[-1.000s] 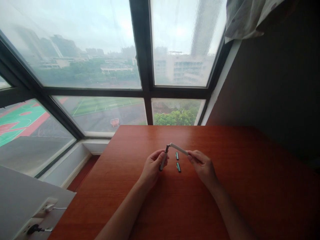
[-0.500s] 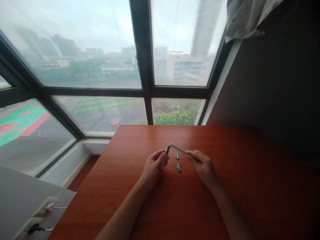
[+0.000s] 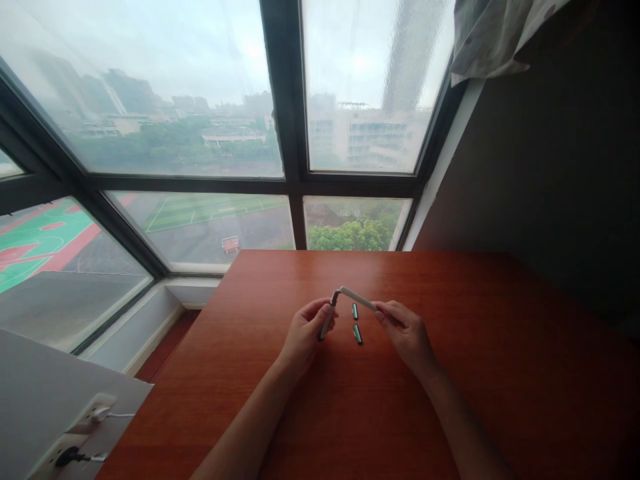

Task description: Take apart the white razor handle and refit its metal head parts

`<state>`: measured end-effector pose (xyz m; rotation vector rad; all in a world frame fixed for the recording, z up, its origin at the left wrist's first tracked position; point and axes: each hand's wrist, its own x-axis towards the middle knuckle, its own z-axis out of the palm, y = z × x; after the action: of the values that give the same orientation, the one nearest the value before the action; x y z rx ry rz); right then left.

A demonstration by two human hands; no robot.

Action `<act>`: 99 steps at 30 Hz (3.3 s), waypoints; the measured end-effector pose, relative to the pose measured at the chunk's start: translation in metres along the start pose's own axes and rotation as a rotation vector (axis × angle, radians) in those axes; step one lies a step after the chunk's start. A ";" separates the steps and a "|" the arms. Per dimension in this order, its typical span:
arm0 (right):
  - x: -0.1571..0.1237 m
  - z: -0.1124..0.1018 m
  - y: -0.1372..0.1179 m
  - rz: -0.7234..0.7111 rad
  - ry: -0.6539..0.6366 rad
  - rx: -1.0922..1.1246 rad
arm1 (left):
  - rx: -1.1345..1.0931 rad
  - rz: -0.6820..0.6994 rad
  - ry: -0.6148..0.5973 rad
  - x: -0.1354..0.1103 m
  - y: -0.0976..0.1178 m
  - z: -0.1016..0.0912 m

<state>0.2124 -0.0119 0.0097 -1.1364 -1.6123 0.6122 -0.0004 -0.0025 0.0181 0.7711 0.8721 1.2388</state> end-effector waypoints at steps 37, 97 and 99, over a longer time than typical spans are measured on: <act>0.000 0.001 -0.001 0.031 -0.058 0.024 | 0.031 -0.016 -0.067 0.001 -0.005 -0.002; -0.005 -0.041 0.034 0.433 0.011 -1.066 | 0.132 0.033 0.001 0.000 -0.002 0.000; -0.005 -0.041 0.034 0.446 0.003 -1.077 | 0.132 0.032 -0.004 0.000 -0.002 0.000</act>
<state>0.2633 -0.0081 -0.0062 -2.3086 -1.7058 -0.0612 0.0004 -0.0027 0.0161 0.8957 0.9485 1.2164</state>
